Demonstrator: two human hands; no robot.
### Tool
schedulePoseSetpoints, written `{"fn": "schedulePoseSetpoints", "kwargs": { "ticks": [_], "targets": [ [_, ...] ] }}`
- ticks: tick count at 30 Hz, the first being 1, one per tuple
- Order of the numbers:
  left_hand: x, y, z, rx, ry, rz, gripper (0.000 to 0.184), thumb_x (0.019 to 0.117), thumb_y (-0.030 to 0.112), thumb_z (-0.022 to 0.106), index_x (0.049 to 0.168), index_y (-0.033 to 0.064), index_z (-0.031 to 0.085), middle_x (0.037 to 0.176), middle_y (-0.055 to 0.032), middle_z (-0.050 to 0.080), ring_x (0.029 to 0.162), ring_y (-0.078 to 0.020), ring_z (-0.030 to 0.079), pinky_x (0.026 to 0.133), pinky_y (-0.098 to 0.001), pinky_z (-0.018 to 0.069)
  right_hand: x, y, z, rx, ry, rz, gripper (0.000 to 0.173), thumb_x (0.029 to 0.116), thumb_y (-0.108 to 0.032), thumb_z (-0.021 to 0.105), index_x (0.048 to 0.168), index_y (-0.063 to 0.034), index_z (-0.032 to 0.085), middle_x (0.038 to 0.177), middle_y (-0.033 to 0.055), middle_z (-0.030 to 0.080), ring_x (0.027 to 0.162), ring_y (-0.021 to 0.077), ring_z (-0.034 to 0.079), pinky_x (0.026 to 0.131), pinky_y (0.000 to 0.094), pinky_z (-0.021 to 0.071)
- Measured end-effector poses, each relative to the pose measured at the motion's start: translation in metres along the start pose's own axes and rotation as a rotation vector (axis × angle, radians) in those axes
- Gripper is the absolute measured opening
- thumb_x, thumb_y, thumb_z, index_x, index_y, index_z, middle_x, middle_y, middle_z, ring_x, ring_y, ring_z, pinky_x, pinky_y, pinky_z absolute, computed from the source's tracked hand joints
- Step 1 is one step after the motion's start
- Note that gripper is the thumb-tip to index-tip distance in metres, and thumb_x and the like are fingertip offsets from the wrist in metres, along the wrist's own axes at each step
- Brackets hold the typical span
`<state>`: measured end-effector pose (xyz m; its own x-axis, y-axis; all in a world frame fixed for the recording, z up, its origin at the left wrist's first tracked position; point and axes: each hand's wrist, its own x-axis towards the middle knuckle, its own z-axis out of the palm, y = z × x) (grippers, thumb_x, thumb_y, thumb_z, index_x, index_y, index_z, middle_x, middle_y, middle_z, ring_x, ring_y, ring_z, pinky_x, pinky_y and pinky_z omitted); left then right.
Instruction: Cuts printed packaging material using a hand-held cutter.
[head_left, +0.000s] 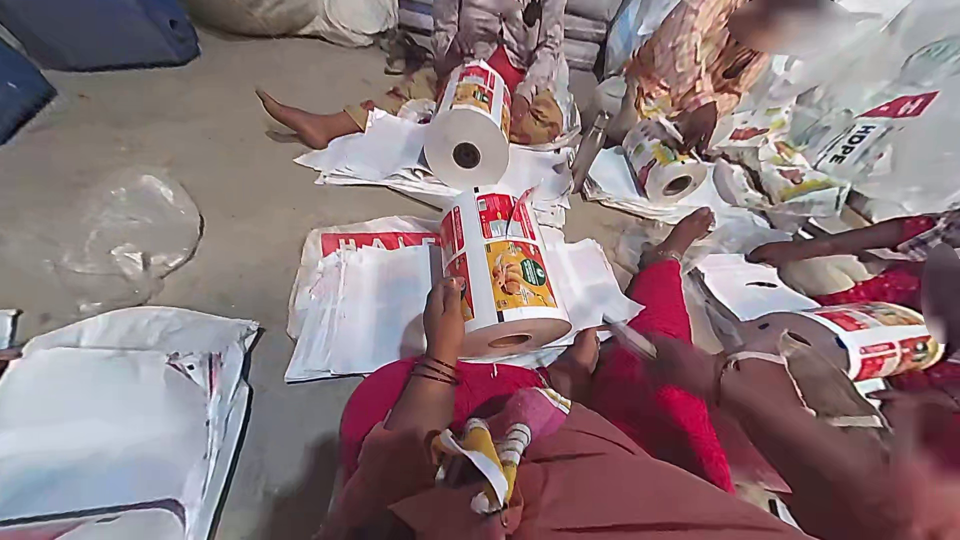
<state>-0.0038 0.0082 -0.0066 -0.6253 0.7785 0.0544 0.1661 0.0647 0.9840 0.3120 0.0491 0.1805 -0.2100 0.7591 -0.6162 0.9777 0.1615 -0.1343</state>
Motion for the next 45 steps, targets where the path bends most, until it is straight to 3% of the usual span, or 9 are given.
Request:
{"fn": "schedulePoseSetpoints", "kwargs": {
  "ticks": [1,2,12,19,30,35,38,42,45],
  "targets": [
    [0.0,0.0,0.0,-0.009,0.006,-0.007,0.05,0.1096,0.037,0.031,0.133,0.0055,0.062,0.136,-0.0147,0.062,0.129,-0.025,0.057,0.109,-0.0481,0.0455,0.063,0.04,0.014,0.077,0.297,-0.285,0.035,0.1009,-0.018,0.06,0.123,0.0099,0.059,0.096,0.0291,0.067,0.083,0.0409,0.067,0.076,0.0584,0.0549],
    [0.001,0.002,0.0,-0.008,0.006,-0.012,0.047,0.1092,0.037,0.034,0.132,0.0064,0.062,0.135,-0.0138,0.063,0.128,-0.0245,0.058,0.109,-0.0487,0.0458,0.107,0.05,0.008,0.186,0.383,-0.397,0.032,0.0984,-0.02,0.066,0.115,0.0066,0.062,0.086,0.0233,0.065,0.071,0.0354,0.064,0.068,0.058,0.0535],
    [0.018,-0.01,-0.003,-0.072,0.039,0.014,0.043,0.1083,0.031,0.036,0.13,0.0033,0.06,0.131,-0.0132,0.065,0.117,-0.0224,0.064,0.1,-0.0456,0.0518,0.246,-0.148,-0.074,-0.226,0.476,-0.973,0.033,0.0995,-0.015,0.064,0.129,-0.0011,0.065,0.127,0.0218,0.067,0.121,0.0379,0.064,0.106,0.0575,0.0477],
    [0.03,-0.02,-0.004,-0.179,0.089,-0.028,0.045,0.1111,0.033,0.029,0.131,0.0036,0.057,0.126,-0.0109,0.065,0.097,-0.0168,0.069,0.088,-0.0382,0.0567,0.266,-0.144,-0.105,-0.276,0.333,-0.989,0.023,0.0941,-0.011,0.072,0.111,0.0034,0.065,0.097,0.0232,0.07,0.094,0.0413,0.069,0.09,0.0617,0.0509],
    [0.035,-0.017,-0.003,-0.065,0.084,0.102,0.034,0.1031,0.023,0.052,0.128,0.0016,0.06,0.13,-0.0114,0.062,0.111,-0.0165,0.065,0.092,-0.0374,0.0571,0.27,-0.056,-0.141,0.055,0.313,-0.904,0.031,0.0819,-0.006,0.08,0.11,-0.0016,0.068,0.092,0.0111,0.069,0.085,0.0236,0.065,0.082,0.0536,0.0517],
    [0.025,0.007,0.006,0.439,-0.221,0.661,0.048,0.1017,0.049,0.048,0.127,0.0151,0.07,0.152,-0.0127,0.052,0.151,-0.0399,0.03,0.123,-0.0616,0.0202,0.268,-0.006,-0.113,0.158,0.305,-0.857,0.03,0.0818,-0.006,0.08,0.108,0.0009,0.067,0.089,0.011,0.069,0.082,0.0214,0.065,0.08,0.0507,0.0532],
    [0.024,0.027,0.019,0.581,-0.374,0.829,0.055,0.1018,0.06,0.04,0.102,0.0174,0.076,0.123,-0.0021,0.069,0.131,-0.0315,0.052,0.121,-0.0612,0.02,0.27,0.011,-0.099,0.23,0.328,-0.835,0.03,0.0812,-0.007,0.081,0.107,-0.0008,0.068,0.088,0.0061,0.069,0.08,0.0138,0.064,0.079,0.0426,0.0534],
    [0.045,0.042,0.026,0.715,-0.486,0.919,0.069,0.0966,0.071,0.038,0.07,0.0151,0.067,0.099,-0.0057,0.069,0.113,-0.0324,0.058,0.113,-0.0587,0.0308,0.271,0.015,-0.095,0.24,0.336,-0.85,0.028,0.0838,-0.01,0.081,0.107,-0.0014,0.068,0.089,0.0074,0.069,0.082,0.0168,0.064,0.08,0.0468,0.0522],
    [0.055,0.037,0.027,0.728,-0.516,0.952,0.068,0.0986,0.07,0.035,0.073,0.0149,0.067,0.104,-0.0061,0.07,0.108,-0.0323,0.059,0.103,-0.0572,0.0396,0.275,0.018,-0.092,0.283,0.333,-0.868,0.027,0.085,-0.009,0.079,0.108,-0.0016,0.068,0.09,0.0077,0.07,0.083,0.0176,0.066,0.081,0.0475,0.0538]
  ]
}}
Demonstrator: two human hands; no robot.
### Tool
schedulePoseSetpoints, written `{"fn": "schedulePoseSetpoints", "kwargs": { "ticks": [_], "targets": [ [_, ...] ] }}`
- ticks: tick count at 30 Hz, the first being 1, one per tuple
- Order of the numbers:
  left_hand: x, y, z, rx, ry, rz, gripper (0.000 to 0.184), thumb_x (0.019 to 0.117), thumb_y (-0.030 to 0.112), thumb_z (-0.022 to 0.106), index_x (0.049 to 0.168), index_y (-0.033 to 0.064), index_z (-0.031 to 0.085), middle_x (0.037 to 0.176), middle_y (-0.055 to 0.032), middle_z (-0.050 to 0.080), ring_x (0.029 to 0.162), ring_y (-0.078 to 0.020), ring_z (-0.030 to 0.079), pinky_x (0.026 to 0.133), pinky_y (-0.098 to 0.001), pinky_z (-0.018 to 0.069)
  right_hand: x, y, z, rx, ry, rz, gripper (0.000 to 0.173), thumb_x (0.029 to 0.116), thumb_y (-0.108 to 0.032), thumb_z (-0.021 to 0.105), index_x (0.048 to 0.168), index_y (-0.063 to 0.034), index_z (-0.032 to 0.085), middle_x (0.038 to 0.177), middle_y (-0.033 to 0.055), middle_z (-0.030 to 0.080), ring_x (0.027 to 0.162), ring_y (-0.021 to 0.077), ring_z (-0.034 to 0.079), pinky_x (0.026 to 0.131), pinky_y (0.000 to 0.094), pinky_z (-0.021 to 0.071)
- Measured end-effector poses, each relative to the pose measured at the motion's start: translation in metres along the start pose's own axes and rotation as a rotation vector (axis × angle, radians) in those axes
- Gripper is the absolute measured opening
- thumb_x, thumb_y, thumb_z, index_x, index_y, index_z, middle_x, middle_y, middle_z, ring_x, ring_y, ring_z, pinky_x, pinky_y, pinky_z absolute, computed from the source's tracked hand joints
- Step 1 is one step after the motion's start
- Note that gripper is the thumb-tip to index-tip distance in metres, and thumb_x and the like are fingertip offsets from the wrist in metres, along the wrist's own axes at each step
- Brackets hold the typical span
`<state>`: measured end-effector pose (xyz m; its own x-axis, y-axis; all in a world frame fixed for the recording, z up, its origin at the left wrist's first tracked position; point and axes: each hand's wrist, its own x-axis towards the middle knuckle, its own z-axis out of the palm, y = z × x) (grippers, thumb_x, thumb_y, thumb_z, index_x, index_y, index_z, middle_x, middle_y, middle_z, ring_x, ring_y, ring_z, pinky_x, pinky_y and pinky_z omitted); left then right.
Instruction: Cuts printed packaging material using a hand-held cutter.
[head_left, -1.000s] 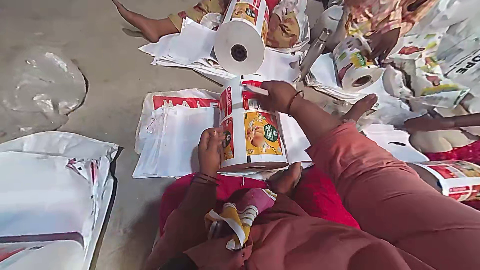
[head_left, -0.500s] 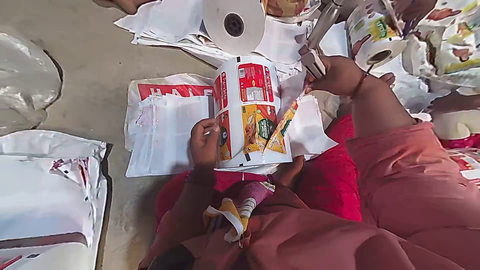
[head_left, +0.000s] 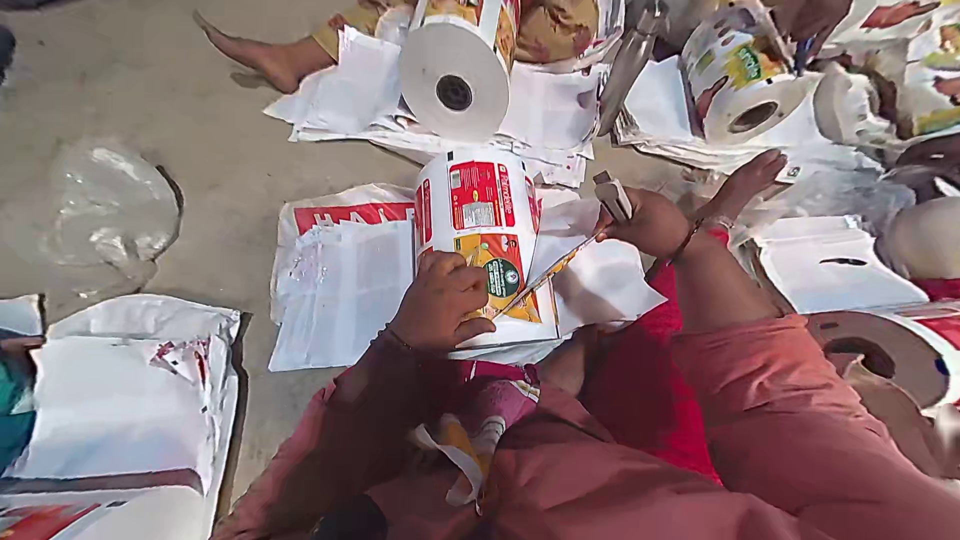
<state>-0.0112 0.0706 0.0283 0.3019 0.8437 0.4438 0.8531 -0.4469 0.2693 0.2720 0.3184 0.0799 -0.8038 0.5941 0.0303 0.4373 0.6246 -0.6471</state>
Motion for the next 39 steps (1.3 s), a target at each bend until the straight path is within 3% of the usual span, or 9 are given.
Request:
{"fn": "schedulePoseSetpoints", "kwargs": {
  "ticks": [4,8,13,20,23,25,30,34,39],
  "targets": [
    [0.002,-0.002,-0.001,0.022,-0.053,-0.05,0.069,0.099,0.072,0.029,0.111,0.0209,0.074,0.12,-0.0066,0.07,0.115,-0.034,0.061,0.104,-0.0583,0.0428,0.008,-0.005,-0.008,-0.017,-0.018,0.008,0.02,0.0882,-0.008,0.079,0.102,0.0018,0.069,0.085,0.0149,0.069,0.08,0.0278,0.066,0.078,0.055,0.0534],
    [0.022,-0.005,-0.003,0.08,-0.098,0.008,0.071,0.1,0.072,0.027,0.075,0.0171,0.064,0.091,-0.0039,0.068,0.095,-0.0279,0.061,0.095,-0.0502,0.0453,0.021,0.006,-0.009,0.026,-0.105,-0.085,0.021,0.0897,-0.012,0.077,0.103,0.0014,0.068,0.088,0.0107,0.07,0.084,0.0206,0.066,0.084,0.0475,0.0531],
    [0.036,-0.006,-0.002,0.138,-0.143,0.119,0.074,0.1005,0.071,0.028,0.063,0.0154,0.059,0.078,-0.0036,0.065,0.09,-0.0281,0.061,0.091,-0.0472,0.0454,0.022,0.004,-0.018,-0.064,-0.125,-0.099,0.022,0.093,-0.012,0.072,0.108,0.0026,0.067,0.096,0.017,0.069,0.091,0.0293,0.067,0.088,0.0525,0.052],
    [0.018,-0.014,-0.005,0.092,-0.06,0.036,0.073,0.1038,0.063,0.027,0.067,0.0122,0.064,0.068,-0.0061,0.064,0.081,-0.029,0.065,0.084,-0.0484,0.0502,-0.006,0.156,-0.032,-0.001,0.112,0.442,0.041,0.0907,-0.015,0.075,0.126,-0.0002,0.062,0.107,0.0224,0.069,0.1,0.0379,0.067,0.091,0.0627,0.052],
    [0.011,-0.013,0.005,0.029,0.023,-0.009,0.075,0.1056,0.061,0.024,0.066,0.0099,0.063,0.065,-0.0079,0.062,0.075,-0.0286,0.064,0.08,-0.0473,0.0506,-0.039,0.182,-0.015,-0.201,0.139,0.783,0.048,0.0915,-0.015,0.076,0.132,0.0047,0.058,0.114,0.0342,0.066,0.108,0.0525,0.065,0.094,0.0723,0.0474],
    [0.011,-0.014,0.007,0.003,0.085,-0.002,0.075,0.1056,0.058,0.025,0.064,0.0103,0.064,0.061,-0.0056,0.061,0.071,-0.0252,0.063,0.079,-0.0442,0.0504,-0.045,0.169,-0.009,-0.159,0.24,0.874,0.053,0.092,-0.012,0.074,0.138,0.0046,0.054,0.12,0.033,0.066,0.112,0.0494,0.065,0.097,0.0687,0.0483],
    [0.024,-0.012,-0.013,0.089,-0.075,0.091,0.069,0.1029,0.06,0.032,0.062,0.0122,0.06,0.058,-0.0023,0.055,0.067,-0.023,0.06,0.072,-0.0434,0.0465,-0.068,0.074,0.029,0.415,0.456,0.671,0.038,0.0973,-0.009,0.067,0.131,0.002,0.052,0.1,0.0105,0.071,0.068,0.0142,0.069,0.067,0.0347,0.0607],
    [0.026,-0.009,-0.043,0.086,-0.332,0.044,0.056,0.1022,0.05,0.042,0.075,0.0091,0.07,0.082,-0.0104,0.069,0.09,-0.0356,0.066,0.083,-0.057,0.0514,-0.1,-0.007,0.075,0.715,0.221,0.641,0.042,0.1058,-0.014,0.05,0.144,-0.0082,0.033,0.084,0.0063,0.06,0.055,0.013,0.061,0.055,0.0317,0.0572],
    [0.018,-0.013,-0.032,0.014,-0.25,0.016,0.061,0.1074,0.041,0.033,0.075,0.0028,0.067,0.083,-0.0153,0.07,0.089,-0.0346,0.071,0.08,-0.0548,0.0546,-0.102,-0.094,0.089,0.625,-0.109,0.36,0.032,0.1038,-0.01,0.049,0.136,-0.0061,0.049,0.094,0.0099,0.068,0.065,0.0171,0.069,0.057,0.0333,0.0603]
  ]
}}
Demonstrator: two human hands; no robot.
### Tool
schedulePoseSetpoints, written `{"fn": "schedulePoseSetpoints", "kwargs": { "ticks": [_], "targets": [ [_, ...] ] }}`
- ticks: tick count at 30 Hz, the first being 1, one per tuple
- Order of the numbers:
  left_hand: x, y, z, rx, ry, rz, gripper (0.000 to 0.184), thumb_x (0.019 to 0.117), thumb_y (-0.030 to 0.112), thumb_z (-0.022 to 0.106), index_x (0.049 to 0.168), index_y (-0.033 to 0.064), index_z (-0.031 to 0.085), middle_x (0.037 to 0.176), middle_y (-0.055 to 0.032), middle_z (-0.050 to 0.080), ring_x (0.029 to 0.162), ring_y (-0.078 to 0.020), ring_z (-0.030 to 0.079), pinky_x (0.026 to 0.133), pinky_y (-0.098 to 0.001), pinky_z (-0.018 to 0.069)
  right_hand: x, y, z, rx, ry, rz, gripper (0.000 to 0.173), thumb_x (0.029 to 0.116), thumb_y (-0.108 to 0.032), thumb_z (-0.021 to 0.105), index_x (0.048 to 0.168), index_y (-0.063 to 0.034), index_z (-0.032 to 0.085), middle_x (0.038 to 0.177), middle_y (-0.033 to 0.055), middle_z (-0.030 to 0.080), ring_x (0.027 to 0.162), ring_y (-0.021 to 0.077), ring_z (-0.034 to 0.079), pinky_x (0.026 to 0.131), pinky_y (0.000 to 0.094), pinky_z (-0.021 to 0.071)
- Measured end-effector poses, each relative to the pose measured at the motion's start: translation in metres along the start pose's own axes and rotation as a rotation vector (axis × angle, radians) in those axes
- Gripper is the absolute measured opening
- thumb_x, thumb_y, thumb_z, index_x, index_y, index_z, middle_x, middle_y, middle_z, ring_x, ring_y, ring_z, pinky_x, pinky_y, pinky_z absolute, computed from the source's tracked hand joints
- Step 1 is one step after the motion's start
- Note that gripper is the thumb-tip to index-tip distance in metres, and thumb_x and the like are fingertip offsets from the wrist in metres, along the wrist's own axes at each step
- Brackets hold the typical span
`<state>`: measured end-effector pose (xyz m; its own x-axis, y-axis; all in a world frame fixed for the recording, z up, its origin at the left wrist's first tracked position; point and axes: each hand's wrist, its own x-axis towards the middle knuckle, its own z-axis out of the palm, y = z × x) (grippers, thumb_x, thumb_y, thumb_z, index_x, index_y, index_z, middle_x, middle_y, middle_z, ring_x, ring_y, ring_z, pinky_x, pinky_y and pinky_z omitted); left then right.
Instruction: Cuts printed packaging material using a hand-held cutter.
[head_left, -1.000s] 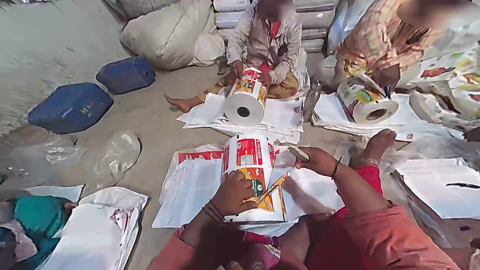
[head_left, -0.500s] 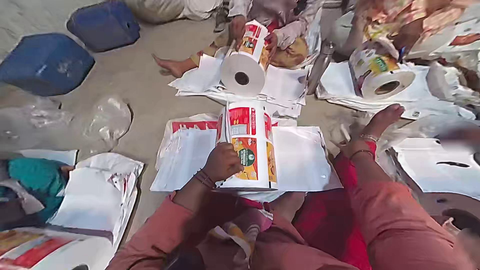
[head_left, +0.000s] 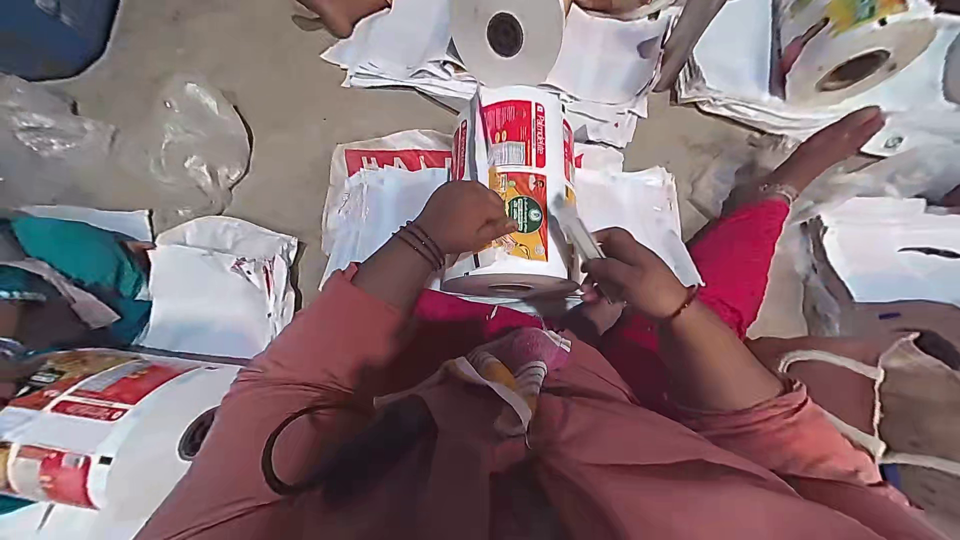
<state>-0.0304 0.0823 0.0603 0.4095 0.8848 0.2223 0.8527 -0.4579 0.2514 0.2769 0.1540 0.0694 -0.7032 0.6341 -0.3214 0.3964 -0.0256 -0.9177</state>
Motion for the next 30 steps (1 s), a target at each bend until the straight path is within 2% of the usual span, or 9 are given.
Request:
{"fn": "schedulePoseSetpoints", "kwargs": {
  "ticks": [4,11,13,16,20,23,25,27,30],
  "targets": [
    [-0.002,0.007,0.029,-0.123,0.29,-0.049,0.066,0.1085,0.042,0.029,0.067,0.0007,0.06,0.069,-0.0159,0.061,0.077,-0.034,0.065,0.078,-0.051,0.0505,-0.001,-0.03,0.03,-0.253,-0.108,-0.014,0.037,0.1085,-0.019,0.051,0.144,-0.0108,0.05,0.094,0.0103,0.068,0.055,0.0145,0.062,0.05,0.0319,0.0565],
    [-0.008,0.009,0.056,-0.24,0.621,-0.125,0.065,0.1091,0.04,0.031,0.068,0.0003,0.062,0.069,-0.0145,0.063,0.077,-0.0286,0.064,0.08,-0.0438,0.0497,-0.013,-0.042,0.044,-0.544,-0.164,-0.083,0.036,0.108,-0.019,0.052,0.143,-0.0126,0.055,0.095,0.0108,0.069,0.057,0.017,0.061,0.057,0.039,0.056],
    [-0.01,0.007,0.059,-0.47,0.752,-0.236,0.061,0.1074,0.043,0.034,0.066,0.0037,0.056,0.067,-0.0057,0.057,0.074,-0.0147,0.059,0.077,-0.0327,0.0492,-0.025,-0.047,0.045,-0.579,-0.287,-0.091,0.033,0.1062,-0.016,0.055,0.138,-0.0098,0.061,0.095,0.0124,0.07,0.064,0.0208,0.064,0.062,0.0431,0.0566],
    [-0.009,0.008,0.061,-0.82,0.904,-0.252,0.048,0.1088,0.047,0.032,0.068,0.0231,0.042,0.062,0.0152,0.041,0.06,0.0039,0.042,0.059,-0.0188,0.0364,-0.036,-0.035,0.06,-0.645,-0.339,-0.111,0.033,0.1044,-0.016,0.057,0.136,-0.0112,0.064,0.106,0.0151,0.073,0.091,0.0287,0.07,0.084,0.0537,0.0554],
    [-0.013,0.007,0.056,-0.891,0.895,-0.249,0.048,0.1077,0.051,0.035,0.068,0.025,0.042,0.061,0.0169,0.04,0.058,0.005,0.04,0.057,-0.0176,0.0347,-0.036,-0.013,0.037,-0.249,-0.309,-0.081,0.036,0.104,-0.017,0.055,0.14,-0.0125,0.055,0.089,0.0055,0.068,0.054,0.0093,0.056,0.049,0.0265,0.0492],
    [-0.015,0.005,0.051,-0.879,0.863,-0.249,0.049,0.1072,0.051,0.039,0.067,0.0245,0.043,0.061,0.0167,0.042,0.059,0.0049,0.042,0.058,-0.0173,0.0369,-0.04,-0.006,0.007,-0.062,-0.336,-0.074,0.055,0.0903,-0.024,0.074,0.14,-0.0173,0.05,0.085,-0.0002,0.067,0.05,0.0029,0.053,0.043,0.0179,0.0456],
    [-0.013,0.006,0.053,-0.88,0.872,-0.241,0.049,0.1072,0.052,0.039,0.067,0.0248,0.043,0.061,0.0166,0.042,0.059,0.0046,0.043,0.059,-0.0174,0.0382,-0.041,-0.009,-0.001,-0.055,-0.191,-0.077,0.053,0.0863,-0.014,0.074,0.133,-0.0163,0.048,0.08,-0.001,0.066,0.048,0.0034,0.052,0.043,0.0183,0.0447],
    [-0.012,0.009,0.058,-0.895,0.916,-0.249,0.048,0.1073,0.051,0.037,0.066,0.0261,0.042,0.061,0.0169,0.041,0.06,0.004,0.043,0.06,-0.0186,0.0381,-0.037,-0.018,0.0,-0.149,0.003,-0.06,0.046,0.0926,-0.01,0.07,0.133,-0.0124,0.047,0.083,0.0048,0.067,0.048,0.0095,0.053,0.044,0.0253,0.0475],
    [-0.01,0.01,0.064,-0.86,0.961,-0.242,0.05,0.1063,0.057,0.036,0.067,0.0257,0.042,0.063,0.0155,0.041,0.062,0.0025,0.044,0.062,-0.0196,0.0389,-0.012,-0.038,0.009,-0.441,0.132,-0.06,0.049,0.1029,-0.025,0.063,0.147,-0.012,0.045,0.09,0.0114,0.066,0.057,0.0197,0.062,0.054,0.0411,0.0573]
  ]
}}
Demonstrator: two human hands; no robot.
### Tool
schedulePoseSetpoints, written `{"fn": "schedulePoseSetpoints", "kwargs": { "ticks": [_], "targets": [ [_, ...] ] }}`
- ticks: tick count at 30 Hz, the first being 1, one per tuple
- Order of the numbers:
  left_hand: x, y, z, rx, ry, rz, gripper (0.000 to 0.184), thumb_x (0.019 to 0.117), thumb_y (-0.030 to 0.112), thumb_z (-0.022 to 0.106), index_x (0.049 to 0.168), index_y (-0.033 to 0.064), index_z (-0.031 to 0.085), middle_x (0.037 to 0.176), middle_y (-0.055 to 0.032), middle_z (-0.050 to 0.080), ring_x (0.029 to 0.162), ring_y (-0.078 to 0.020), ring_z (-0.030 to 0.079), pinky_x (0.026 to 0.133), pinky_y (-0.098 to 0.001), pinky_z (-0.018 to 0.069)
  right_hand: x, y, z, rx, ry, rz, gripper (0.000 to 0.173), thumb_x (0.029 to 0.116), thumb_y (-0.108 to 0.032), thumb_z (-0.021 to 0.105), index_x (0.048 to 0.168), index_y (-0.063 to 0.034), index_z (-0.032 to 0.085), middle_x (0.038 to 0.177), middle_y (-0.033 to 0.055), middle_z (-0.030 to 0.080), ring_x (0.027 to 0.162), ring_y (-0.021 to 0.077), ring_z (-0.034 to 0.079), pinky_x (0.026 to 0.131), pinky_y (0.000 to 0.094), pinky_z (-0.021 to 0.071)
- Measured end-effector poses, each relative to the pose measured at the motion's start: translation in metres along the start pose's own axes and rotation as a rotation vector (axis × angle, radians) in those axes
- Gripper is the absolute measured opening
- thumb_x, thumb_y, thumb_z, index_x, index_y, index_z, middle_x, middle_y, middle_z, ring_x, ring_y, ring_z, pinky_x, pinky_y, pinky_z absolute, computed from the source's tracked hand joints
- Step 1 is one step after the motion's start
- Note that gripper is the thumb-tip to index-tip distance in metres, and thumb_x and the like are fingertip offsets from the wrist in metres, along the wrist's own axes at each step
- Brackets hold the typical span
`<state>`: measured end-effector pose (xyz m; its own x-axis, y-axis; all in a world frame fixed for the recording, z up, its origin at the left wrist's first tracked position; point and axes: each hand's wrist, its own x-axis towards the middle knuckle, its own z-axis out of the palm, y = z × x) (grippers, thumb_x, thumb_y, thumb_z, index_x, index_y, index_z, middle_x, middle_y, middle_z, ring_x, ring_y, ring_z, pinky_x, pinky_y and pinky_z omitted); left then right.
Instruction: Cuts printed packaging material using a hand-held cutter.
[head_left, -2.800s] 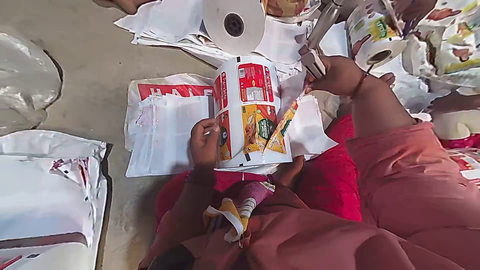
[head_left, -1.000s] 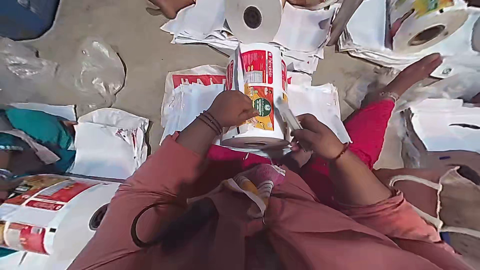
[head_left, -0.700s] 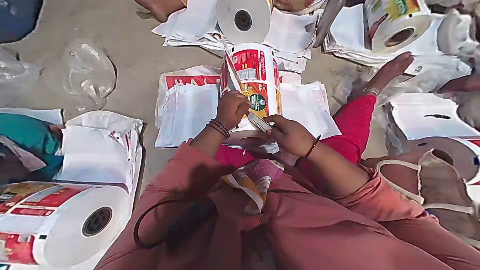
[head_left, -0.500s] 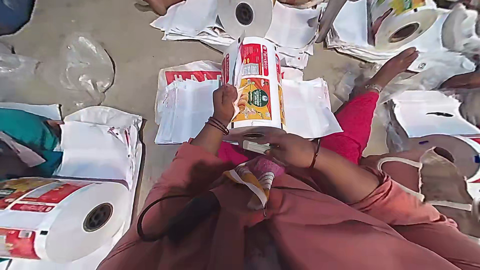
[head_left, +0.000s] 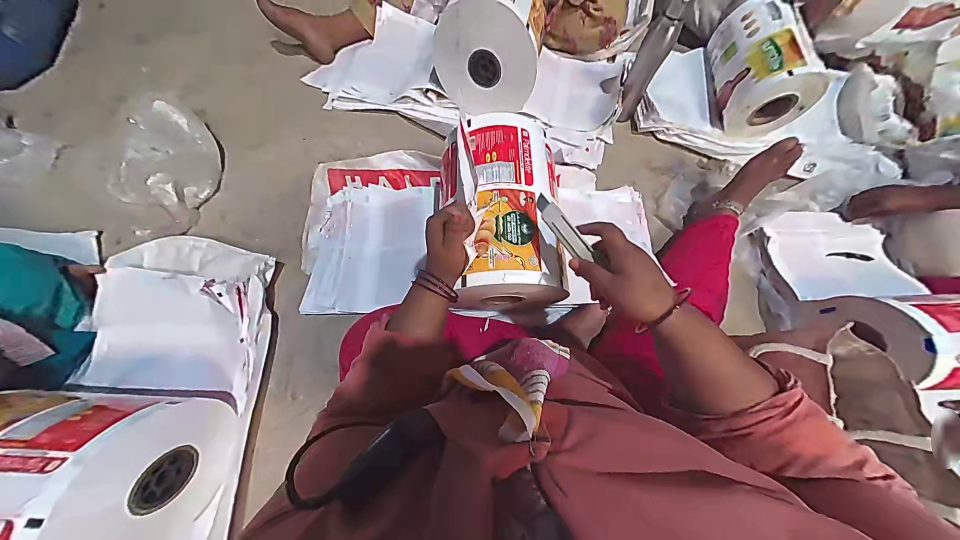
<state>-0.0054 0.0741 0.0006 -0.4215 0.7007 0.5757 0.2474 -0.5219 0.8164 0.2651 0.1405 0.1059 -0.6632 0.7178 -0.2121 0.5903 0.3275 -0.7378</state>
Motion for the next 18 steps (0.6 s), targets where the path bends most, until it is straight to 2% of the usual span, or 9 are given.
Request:
{"fn": "schedulePoseSetpoints", "kwargs": {
  "ticks": [2,5,7,9,14,15,16,17,18],
  "targets": [
    [-0.002,-0.002,-0.001,0.041,-0.011,0.03,0.054,0.1059,0.061,0.034,0.067,0.0237,0.042,0.064,0.0135,0.043,0.065,0.0015,0.047,0.065,-0.021,0.042,0.018,-0.019,0.002,-0.142,-0.017,0.013,0.05,0.1065,-0.027,0.057,0.153,-0.0156,0.042,0.099,0.0144,0.068,0.065,0.0236,0.068,0.062,0.0466,0.0612],
    [-0.006,-0.001,-0.005,0.036,-0.008,0.051,0.054,0.1069,0.058,0.033,0.068,0.0217,0.044,0.065,0.0117,0.045,0.07,-0.0002,0.05,0.071,-0.0224,0.0441,0.046,-0.043,0.009,-0.251,0.006,0.024,0.053,0.1063,-0.017,0.053,0.157,-0.0155,0.038,0.118,0.0184,0.065,0.072,0.0263,0.071,0.066,0.0469,0.0622],
    [-0.009,0.0,-0.009,-0.041,0.01,0.026,0.055,0.1046,0.063,0.036,0.067,0.0238,0.044,0.064,0.0122,0.046,0.071,-0.0009,0.052,0.074,-0.0236,0.0453,0.066,-0.053,0.006,-0.294,0.018,0.048,0.058,0.1064,-0.015,0.053,0.16,-0.0187,0.033,0.118,0.0214,0.064,0.073,0.0307,0.069,0.067,0.0503,0.0596],
    [-0.013,0.0,-0.013,-0.152,0.055,-0.041,0.055,0.1038,0.064,0.036,0.065,0.0269,0.047,0.063,0.0141,0.049,0.069,0.0002,0.054,0.072,-0.0216,0.047,0.087,-0.06,0.0,-0.3,0.027,0.076,0.058,0.1077,-0.016,0.051,0.162,-0.0238,0.031,0.108,0.0215,0.067,0.065,0.0302,0.067,0.061,0.0493,0.0584],
    [-0.005,0.001,-0.043,-0.447,0.317,-0.164,0.063,0.1111,0.045,0.011,0.063,0.0228,0.044,0.059,0.0075,0.051,0.064,-0.0077,0.057,0.071,-0.0261,0.0525,0.144,-0.074,-0.018,-0.25,0.072,0.167,0.054,0.1081,-0.016,0.049,0.16,-0.0247,0.036,0.111,0.0196,0.067,0.061,0.0246,0.067,0.058,0.043,0.0591],
    [0.0,0.002,-0.058,-0.351,0.386,-0.188,0.059,0.1123,0.038,0.014,0.064,0.0225,0.043,0.058,0.008,0.05,0.062,-0.0067,0.056,0.069,-0.0256,0.0523,0.153,-0.077,-0.02,-0.259,0.078,0.18,0.054,0.1076,-0.015,0.049,0.16,-0.0249,0.037,0.112,0.0188,0.067,0.062,0.0242,0.067,0.058,0.0424,0.0595],
    [0.004,0.003,-0.077,-0.115,0.436,-0.231,0.052,0.1123,0.03,0.023,0.064,0.0216,0.042,0.057,0.0093,0.048,0.059,-0.0043,0.054,0.066,-0.0236,0.0505,0.16,-0.081,-0.02,-0.273,0.081,0.189,0.054,0.1069,-0.015,0.05,0.159,-0.0251,0.038,0.113,0.0191,0.067,0.063,0.0247,0.067,0.059,0.0431,0.0597],
    [0.007,0.003,-0.098,0.23,0.469,-0.333,0.049,0.1107,0.03,0.038,0.064,0.0161,0.042,0.056,0.0057,0.044,0.056,-0.0069,0.05,0.062,-0.026,0.0469,0.166,-0.085,-0.019,-0.293,0.083,0.195,0.054,0.1069,-0.015,0.05,0.158,-0.0257,0.039,0.112,0.0198,0.068,0.064,0.0251,0.068,0.059,0.0436,0.0596],
    [0.009,0.005,-0.119,0.601,0.417,-0.507,0.055,0.1083,0.04,0.047,0.066,0.0045,0.047,0.061,-0.0077,0.046,0.061,-0.0205,0.051,0.064,-0.0393,0.0452,0.172,-0.09,-0.018,-0.314,0.077,0.205,0.053,0.1073,-0.016,0.05,0.158,-0.0266,0.039,0.111,0.0194,0.068,0.064,0.0247,0.068,0.059,0.043,0.0591]
  ]
}}
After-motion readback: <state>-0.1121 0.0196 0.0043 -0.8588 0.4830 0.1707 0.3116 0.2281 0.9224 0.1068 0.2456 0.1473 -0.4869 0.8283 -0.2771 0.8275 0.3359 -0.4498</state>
